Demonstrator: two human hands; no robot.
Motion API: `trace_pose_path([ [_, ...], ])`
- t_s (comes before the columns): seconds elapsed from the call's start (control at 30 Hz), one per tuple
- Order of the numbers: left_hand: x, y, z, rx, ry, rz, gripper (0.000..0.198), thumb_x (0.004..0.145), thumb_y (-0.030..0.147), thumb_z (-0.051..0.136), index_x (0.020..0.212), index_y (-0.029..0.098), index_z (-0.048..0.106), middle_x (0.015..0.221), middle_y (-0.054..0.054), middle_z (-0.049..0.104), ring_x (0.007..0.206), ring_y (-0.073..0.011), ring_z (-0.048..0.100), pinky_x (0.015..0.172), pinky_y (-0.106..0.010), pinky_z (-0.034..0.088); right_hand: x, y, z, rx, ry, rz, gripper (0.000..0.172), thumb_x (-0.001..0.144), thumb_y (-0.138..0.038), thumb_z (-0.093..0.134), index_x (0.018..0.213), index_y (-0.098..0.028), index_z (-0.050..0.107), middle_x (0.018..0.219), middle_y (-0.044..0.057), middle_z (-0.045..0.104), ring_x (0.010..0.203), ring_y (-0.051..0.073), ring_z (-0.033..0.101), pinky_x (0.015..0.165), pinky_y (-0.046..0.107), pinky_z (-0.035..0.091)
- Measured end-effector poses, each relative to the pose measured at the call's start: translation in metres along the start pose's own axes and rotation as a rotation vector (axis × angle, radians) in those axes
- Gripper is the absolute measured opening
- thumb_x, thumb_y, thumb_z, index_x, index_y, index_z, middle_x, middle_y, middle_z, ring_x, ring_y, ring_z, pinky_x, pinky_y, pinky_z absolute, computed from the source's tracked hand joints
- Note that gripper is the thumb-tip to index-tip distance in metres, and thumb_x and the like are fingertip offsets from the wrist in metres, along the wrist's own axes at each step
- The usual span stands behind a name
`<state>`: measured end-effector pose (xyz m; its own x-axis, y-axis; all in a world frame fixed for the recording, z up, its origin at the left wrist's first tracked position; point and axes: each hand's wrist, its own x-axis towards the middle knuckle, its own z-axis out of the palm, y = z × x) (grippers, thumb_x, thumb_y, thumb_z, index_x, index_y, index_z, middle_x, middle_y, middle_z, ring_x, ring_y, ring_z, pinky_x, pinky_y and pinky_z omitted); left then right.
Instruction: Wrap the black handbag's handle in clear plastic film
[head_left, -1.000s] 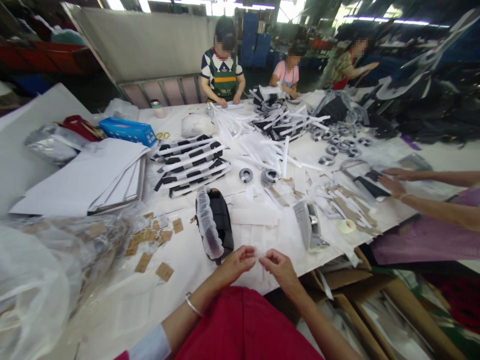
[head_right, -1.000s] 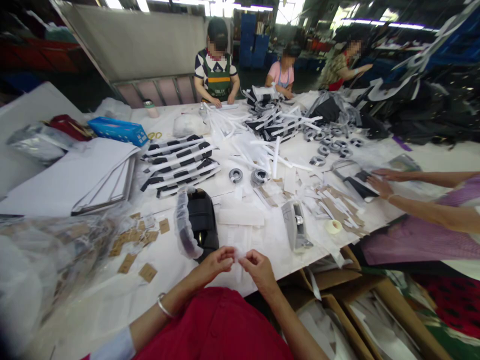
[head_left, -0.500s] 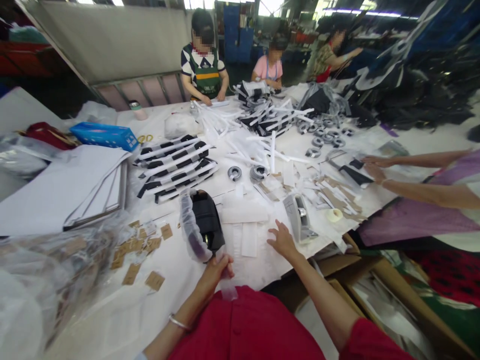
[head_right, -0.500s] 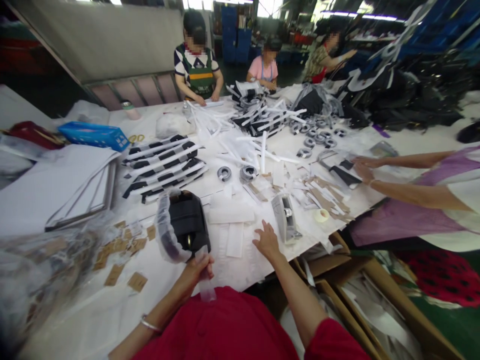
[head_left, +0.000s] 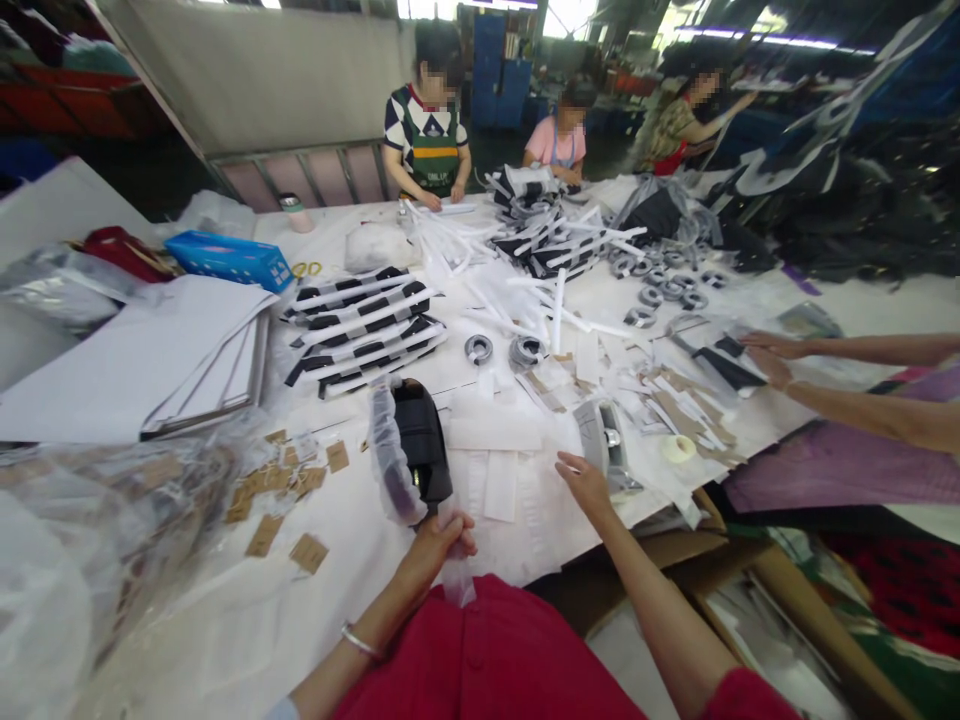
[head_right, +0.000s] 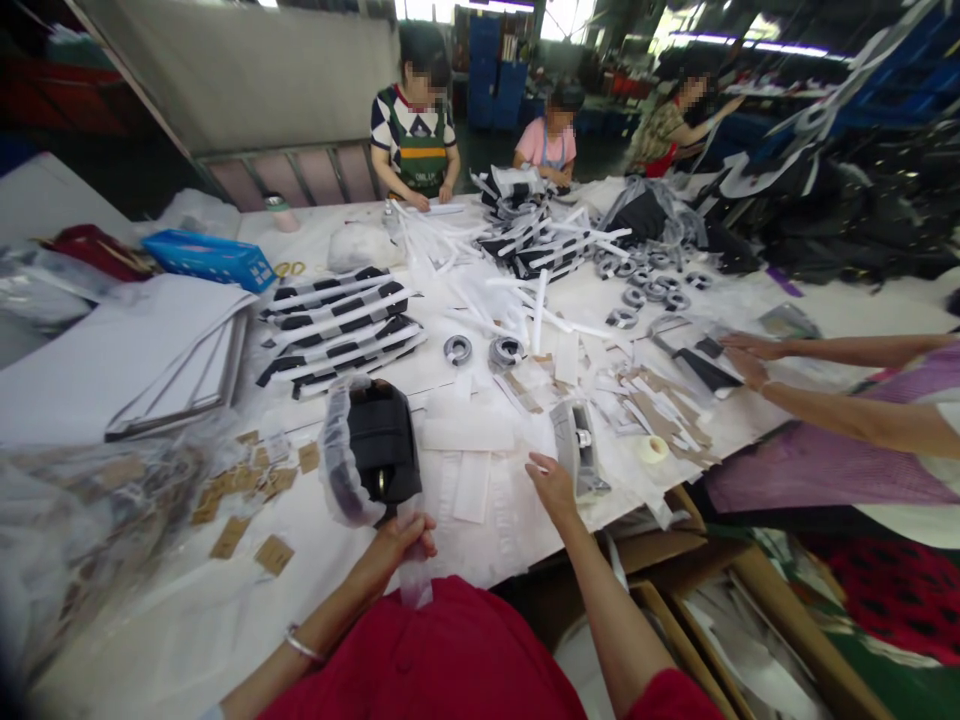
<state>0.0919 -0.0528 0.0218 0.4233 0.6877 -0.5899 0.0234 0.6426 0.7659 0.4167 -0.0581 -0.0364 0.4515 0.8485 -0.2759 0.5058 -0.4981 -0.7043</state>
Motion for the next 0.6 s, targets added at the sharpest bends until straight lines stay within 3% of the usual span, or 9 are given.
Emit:
trace_pose_path([
  [0.2, 0.004, -0.007, 0.000, -0.003, -0.010, -0.025, 0.054, 0.062, 0.062, 0.072, 0.087, 0.015, 0.061, 0.071, -0.004, 0.068, 0.070, -0.0200, 0.066, 0.070, -0.032, 0.047, 0.000, -0.005, -0.016, 0.368, 0.185, 0.081, 0.050, 0.070, -0.054, 0.064, 0.099, -0.016, 0.075, 0.102, 0.009, 0.077, 0.095, 0.028, 0.069, 0.088, 0.042, 0.056],
  [0.4, 0.005, -0.009, 0.004, -0.001, -0.016, -0.029, 0.054, 0.058, 0.062, 0.073, 0.084, 0.016, 0.060, 0.067, -0.003, 0.066, 0.065, -0.0187, 0.063, 0.065, -0.030, 0.043, 0.006, -0.006, -0.010, 0.322, 0.144, 0.081, 0.047, 0.068, -0.048, 0.057, 0.097, -0.014, 0.074, 0.089, 0.008, 0.077, 0.077, 0.024, 0.070, 0.073, 0.038, 0.058],
  [0.53, 0.002, -0.009, 0.002, 0.011, -0.008, -0.020, 0.053, 0.059, 0.060, 0.071, 0.085, 0.016, 0.060, 0.068, -0.003, 0.065, 0.064, -0.0183, 0.062, 0.064, -0.030, 0.042, 0.008, -0.010, -0.009, 0.242, 0.139, 0.058, 0.032, 0.063, -0.043, 0.061, 0.084, -0.020, 0.073, 0.081, 0.005, 0.076, 0.079, 0.025, 0.069, 0.079, 0.041, 0.056],
  [0.6, 0.001, -0.009, 0.001, 0.014, 0.001, -0.015, 0.051, 0.059, 0.059, 0.071, 0.085, 0.016, 0.060, 0.067, -0.003, 0.065, 0.064, -0.0183, 0.062, 0.063, -0.029, 0.043, 0.008, -0.014, -0.011, 0.225, 0.145, 0.054, 0.033, 0.063, -0.043, 0.062, 0.085, -0.020, 0.072, 0.082, 0.006, 0.076, 0.083, 0.026, 0.069, 0.082, 0.041, 0.055],
])
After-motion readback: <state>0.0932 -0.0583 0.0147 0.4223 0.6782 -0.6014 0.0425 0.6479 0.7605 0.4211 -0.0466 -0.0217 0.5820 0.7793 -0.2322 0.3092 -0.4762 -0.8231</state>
